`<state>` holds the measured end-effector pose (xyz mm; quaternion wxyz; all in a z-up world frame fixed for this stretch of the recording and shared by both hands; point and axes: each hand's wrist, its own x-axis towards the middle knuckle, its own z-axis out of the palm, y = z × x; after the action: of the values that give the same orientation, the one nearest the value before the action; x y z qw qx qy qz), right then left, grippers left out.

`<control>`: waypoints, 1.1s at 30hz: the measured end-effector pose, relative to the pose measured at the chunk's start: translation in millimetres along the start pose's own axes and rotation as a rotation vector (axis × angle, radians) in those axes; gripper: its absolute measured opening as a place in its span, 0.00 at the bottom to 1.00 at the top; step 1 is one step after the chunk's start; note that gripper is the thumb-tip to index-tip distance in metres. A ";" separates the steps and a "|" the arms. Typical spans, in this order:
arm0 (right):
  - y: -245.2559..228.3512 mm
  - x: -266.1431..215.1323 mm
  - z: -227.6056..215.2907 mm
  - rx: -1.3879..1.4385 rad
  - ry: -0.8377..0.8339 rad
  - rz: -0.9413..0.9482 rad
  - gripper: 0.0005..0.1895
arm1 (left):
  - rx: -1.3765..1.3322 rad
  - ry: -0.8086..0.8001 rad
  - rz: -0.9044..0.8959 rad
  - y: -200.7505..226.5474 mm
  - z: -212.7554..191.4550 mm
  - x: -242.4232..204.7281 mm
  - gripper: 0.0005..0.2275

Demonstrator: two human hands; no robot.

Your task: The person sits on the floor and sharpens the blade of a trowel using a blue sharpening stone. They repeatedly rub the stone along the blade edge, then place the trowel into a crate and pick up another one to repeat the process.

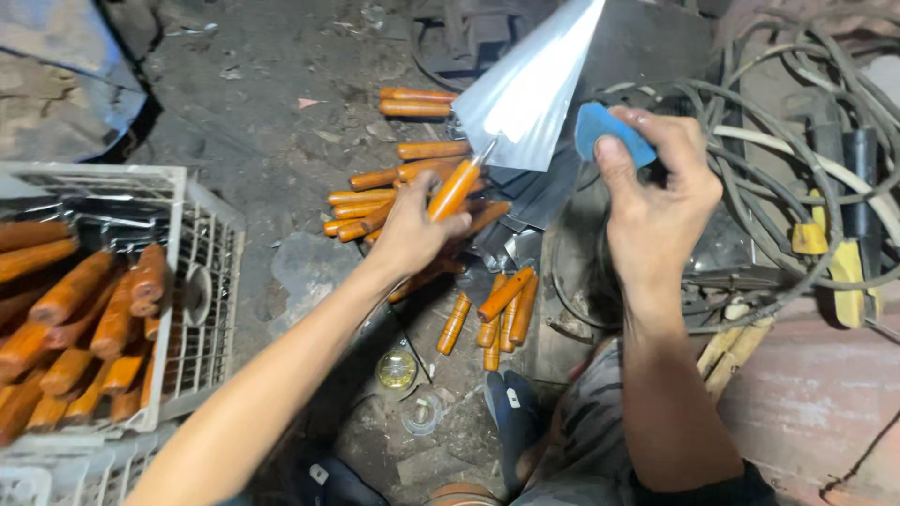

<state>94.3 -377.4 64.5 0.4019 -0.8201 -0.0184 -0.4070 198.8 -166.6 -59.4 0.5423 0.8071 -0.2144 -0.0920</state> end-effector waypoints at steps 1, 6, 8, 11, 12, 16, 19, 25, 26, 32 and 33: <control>-7.3 -4.6 0.7 -0.108 -0.032 -0.105 0.09 | -0.230 -0.055 -0.055 11.0 -15.7 -22.6 0.32; -54.1 -39.3 31.8 -0.224 -0.267 -0.413 0.19 | -0.702 -0.099 -0.559 52.1 -66.5 -132.7 0.26; -68.3 -52.7 47.1 -0.215 -0.337 -0.519 0.22 | -0.691 -0.062 -0.504 67.2 -75.7 -170.4 0.22; -79.1 -67.1 65.0 -0.243 -0.412 -0.636 0.26 | -0.682 -0.048 -0.429 76.0 -80.7 -208.9 0.20; -80.5 -71.9 71.1 -0.251 -0.430 -0.649 0.26 | -0.680 -0.047 -0.405 77.1 -80.0 -216.3 0.20; -95.7 -101.7 90.6 -0.257 -0.440 -0.693 0.23 | -0.741 -0.041 -0.371 78.2 -83.5 -239.3 0.20; -105.6 -121.1 97.0 -0.219 -0.495 -0.771 0.22 | -0.750 -0.040 -0.351 77.7 -88.2 -245.3 0.18; -103.3 -120.6 102.3 -0.205 -0.582 -0.859 0.24 | -0.711 -0.058 -0.374 73.9 -95.7 -255.6 0.18; -102.1 -113.6 103.5 -0.218 -0.530 -0.849 0.22 | -0.673 -0.080 -0.388 75.0 -99.1 -259.3 0.18; -85.2 -43.3 96.9 -0.330 -0.226 -0.653 0.17 | -0.477 -0.228 -0.548 84.2 -101.1 -270.0 0.23; -84.2 -41.5 95.3 -0.341 -0.197 -0.621 0.16 | -0.470 -0.242 -0.577 83.2 -99.9 -270.1 0.24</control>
<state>98.8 -243.9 57.5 0.1132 -0.8659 -0.2369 -0.4257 -24.3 10.8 33.5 0.6351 0.6712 -0.0142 -0.3819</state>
